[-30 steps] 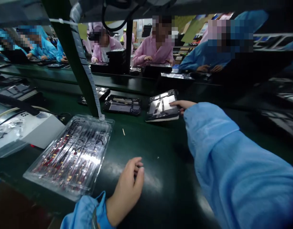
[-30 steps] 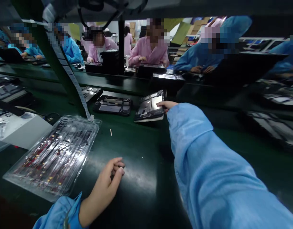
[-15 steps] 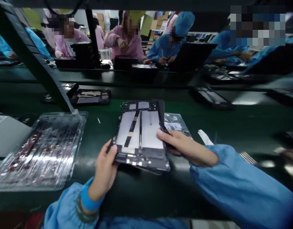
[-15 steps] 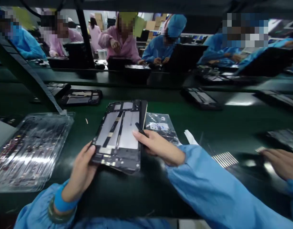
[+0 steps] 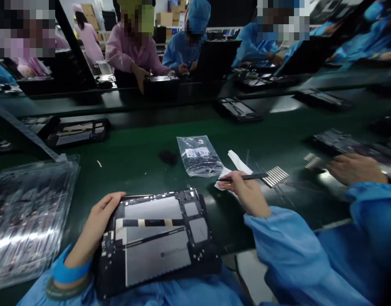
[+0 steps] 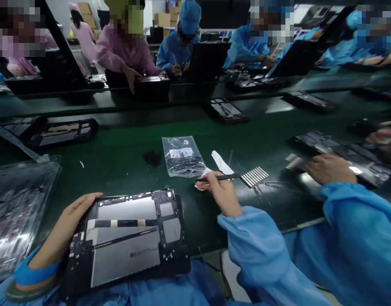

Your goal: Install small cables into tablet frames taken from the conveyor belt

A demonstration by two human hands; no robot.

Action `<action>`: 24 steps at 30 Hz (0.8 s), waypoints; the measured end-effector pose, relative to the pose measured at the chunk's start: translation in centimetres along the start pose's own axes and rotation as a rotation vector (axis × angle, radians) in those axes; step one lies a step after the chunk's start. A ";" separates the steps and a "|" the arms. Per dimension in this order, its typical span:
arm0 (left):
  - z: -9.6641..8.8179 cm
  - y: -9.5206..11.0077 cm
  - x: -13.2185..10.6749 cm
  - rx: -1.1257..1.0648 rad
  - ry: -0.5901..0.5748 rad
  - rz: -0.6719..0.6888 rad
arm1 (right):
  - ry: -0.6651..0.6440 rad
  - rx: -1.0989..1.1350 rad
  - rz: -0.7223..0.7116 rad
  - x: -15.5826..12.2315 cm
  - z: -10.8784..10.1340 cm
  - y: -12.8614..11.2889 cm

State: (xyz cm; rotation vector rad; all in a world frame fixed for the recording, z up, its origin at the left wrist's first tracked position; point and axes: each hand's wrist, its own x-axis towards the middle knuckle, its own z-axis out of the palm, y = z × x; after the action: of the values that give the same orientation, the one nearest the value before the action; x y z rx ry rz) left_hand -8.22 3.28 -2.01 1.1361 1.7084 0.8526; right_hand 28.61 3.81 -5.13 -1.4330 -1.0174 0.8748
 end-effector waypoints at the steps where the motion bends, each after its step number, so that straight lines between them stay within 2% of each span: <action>1: 0.1 -0.3 0.2 0.118 0.083 0.087 | -0.014 -0.026 -0.012 -0.1 0.3 0.4; 4: 0.5 -1.0 0.5 0.368 0.268 0.420 | -0.029 -0.107 -0.081 0.1 0.9 0.9; 6: 0.8 -1.2 0.4 0.421 0.284 0.581 | -0.016 -0.148 -0.135 0.5 1.1 1.1; 7: 1.0 -1.3 0.4 0.429 0.269 0.612 | -0.002 -0.163 -0.158 0.7 1.3 1.2; 13: 1.3 -1.6 0.4 0.396 0.173 0.551 | 0.095 -0.220 -0.212 1.2 1.9 2.2; 19: 1.2 -1.6 0.1 0.381 0.166 0.526 | 0.114 -0.246 -0.191 1.4 1.8 2.5; 24: 1.2 -1.5 -0.2 0.387 0.161 0.533 | 0.099 -0.182 -0.136 1.5 2.0 2.3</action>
State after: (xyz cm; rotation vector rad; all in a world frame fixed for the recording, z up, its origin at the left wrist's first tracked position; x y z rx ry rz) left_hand -7.54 2.69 -3.76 1.8845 1.7735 0.9731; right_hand 27.52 5.92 -7.57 -1.5228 -1.1279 0.6195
